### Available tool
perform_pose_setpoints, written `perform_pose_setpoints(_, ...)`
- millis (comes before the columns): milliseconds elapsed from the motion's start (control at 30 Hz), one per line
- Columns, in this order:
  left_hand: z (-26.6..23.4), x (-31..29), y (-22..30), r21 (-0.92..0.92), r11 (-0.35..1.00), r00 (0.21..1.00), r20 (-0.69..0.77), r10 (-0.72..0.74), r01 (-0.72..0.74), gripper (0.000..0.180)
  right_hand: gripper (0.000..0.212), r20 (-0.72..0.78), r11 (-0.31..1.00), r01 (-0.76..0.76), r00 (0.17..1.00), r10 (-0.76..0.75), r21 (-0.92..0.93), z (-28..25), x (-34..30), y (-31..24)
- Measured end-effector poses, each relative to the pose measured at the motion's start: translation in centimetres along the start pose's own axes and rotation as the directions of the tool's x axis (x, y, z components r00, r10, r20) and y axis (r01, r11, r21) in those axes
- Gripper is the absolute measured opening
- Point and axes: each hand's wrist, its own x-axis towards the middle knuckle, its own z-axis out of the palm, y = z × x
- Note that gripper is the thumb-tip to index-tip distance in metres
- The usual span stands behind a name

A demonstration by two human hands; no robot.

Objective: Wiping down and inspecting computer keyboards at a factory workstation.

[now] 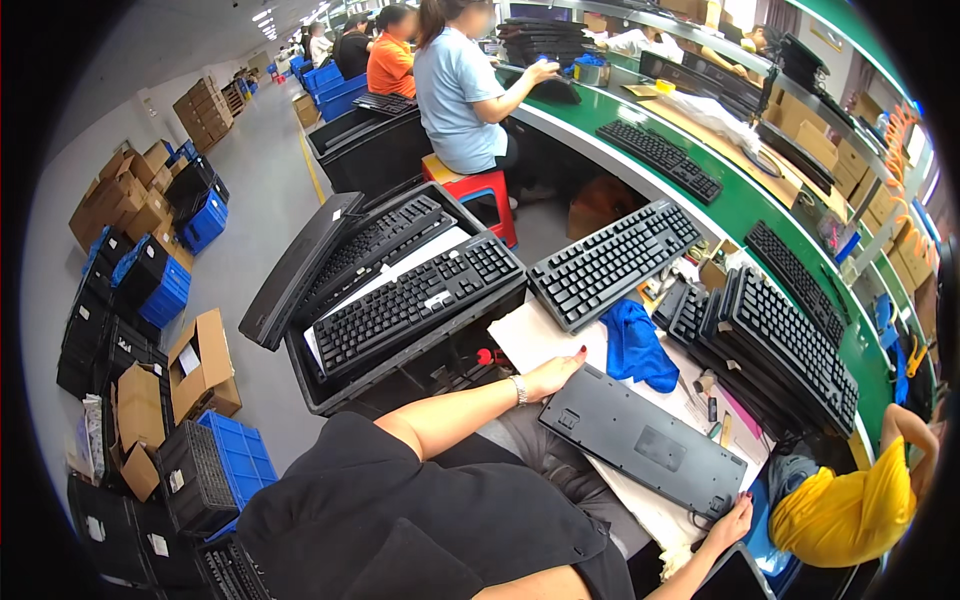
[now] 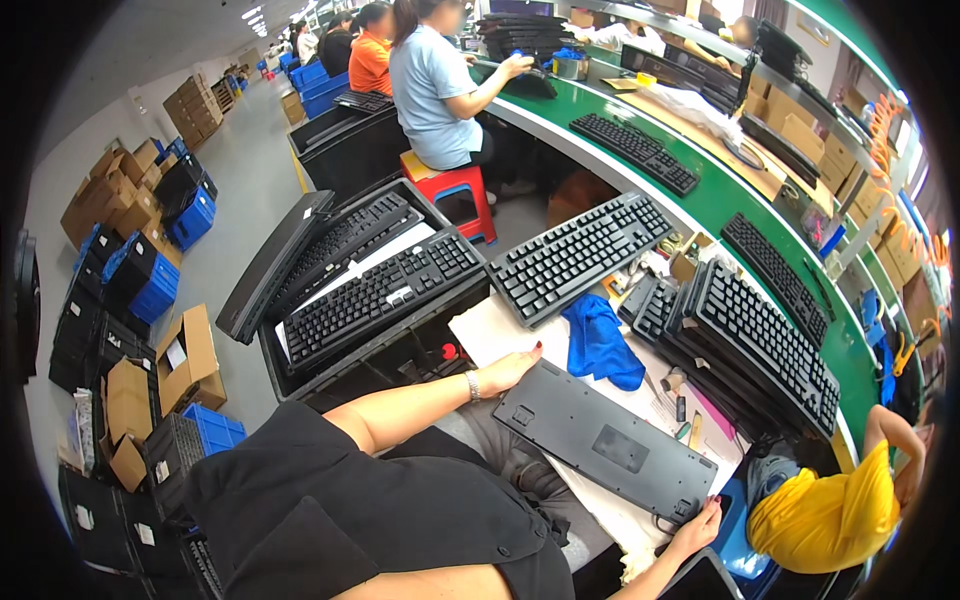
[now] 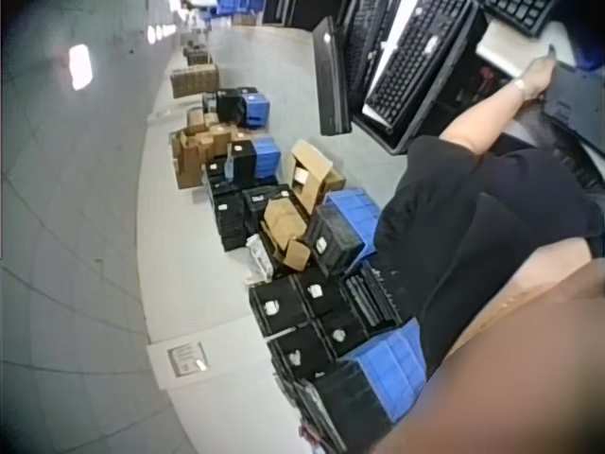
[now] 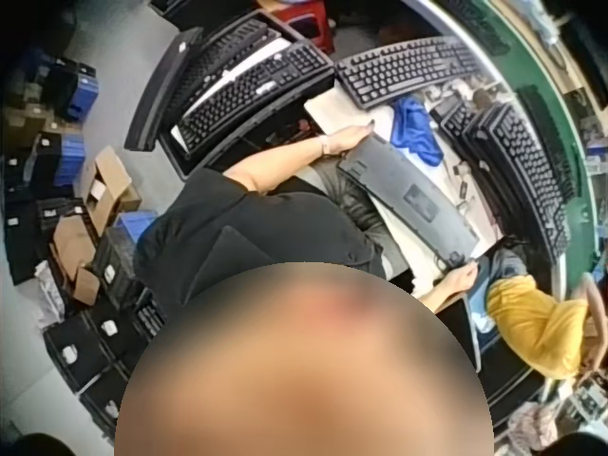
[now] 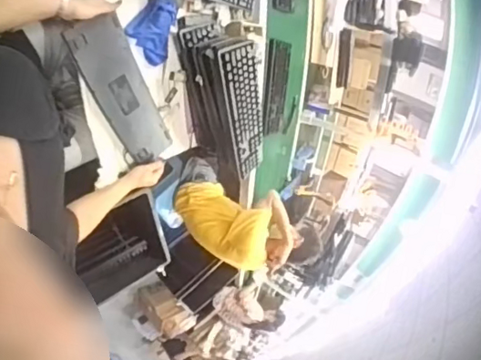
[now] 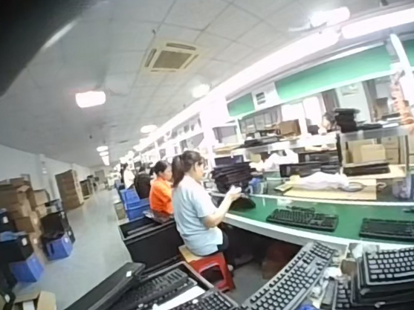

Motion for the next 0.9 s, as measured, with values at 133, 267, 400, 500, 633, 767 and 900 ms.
perform_pose_setpoints(133, 0.01, 0.27, -0.51, -0.035, 0.999, 1.000, 0.002, 0.023, -0.023, 0.076, 0.045, 0.008, 1.000, -0.001, 1.000, 0.001, -0.011, 0.03, 0.09, 0.08)
perform_pose_setpoints(267, 0.09, 0.29, -0.55, -0.045, 0.999, 1.000, -0.011, 0.005, -0.005, 0.076, 0.045, -0.007, 1.000, -0.016, 1.000, 0.016, 0.010, 0.14, 0.12, 0.14)
perform_pose_setpoints(400, -0.08, 0.24, -0.47, -0.038, 0.999, 1.000, 0.006, -0.007, 0.007, 0.076, 0.045, -0.006, 1.000, -0.001, 1.000, 0.001, -0.008, 0.10, 0.04, 0.03)
perform_pose_setpoints(500, -0.11, 0.08, -0.14, -0.034, 0.999, 1.000, 0.012, -0.020, 0.020, 0.075, 0.045, -0.008, 1.000, 0.005, 1.000, -0.005, -0.019, 0.07, -0.02, -0.02)
perform_pose_setpoints(633, -0.06, -0.20, 0.34, -0.034, 0.998, 0.999, 0.011, -0.048, 0.048, 0.075, 0.045, -0.014, 0.999, 0.010, 1.000, -0.011, -0.035, 0.05, -0.09, -0.13)
perform_pose_setpoints(767, -0.18, -0.18, 0.23, 0.000, 1.000, 0.999, 0.014, -0.030, 0.030, 0.075, 0.045, -0.021, 0.999, 0.011, 1.000, -0.012, -0.042, 0.09, -0.13, -0.31)
perform_pose_setpoints(900, -0.01, 0.17, -0.39, -0.004, 1.000, 1.000, -0.015, 0.006, -0.006, 0.075, 0.045, -0.016, 0.999, 0.013, 1.000, -0.014, -0.031, 0.05, 0.04, 0.09)
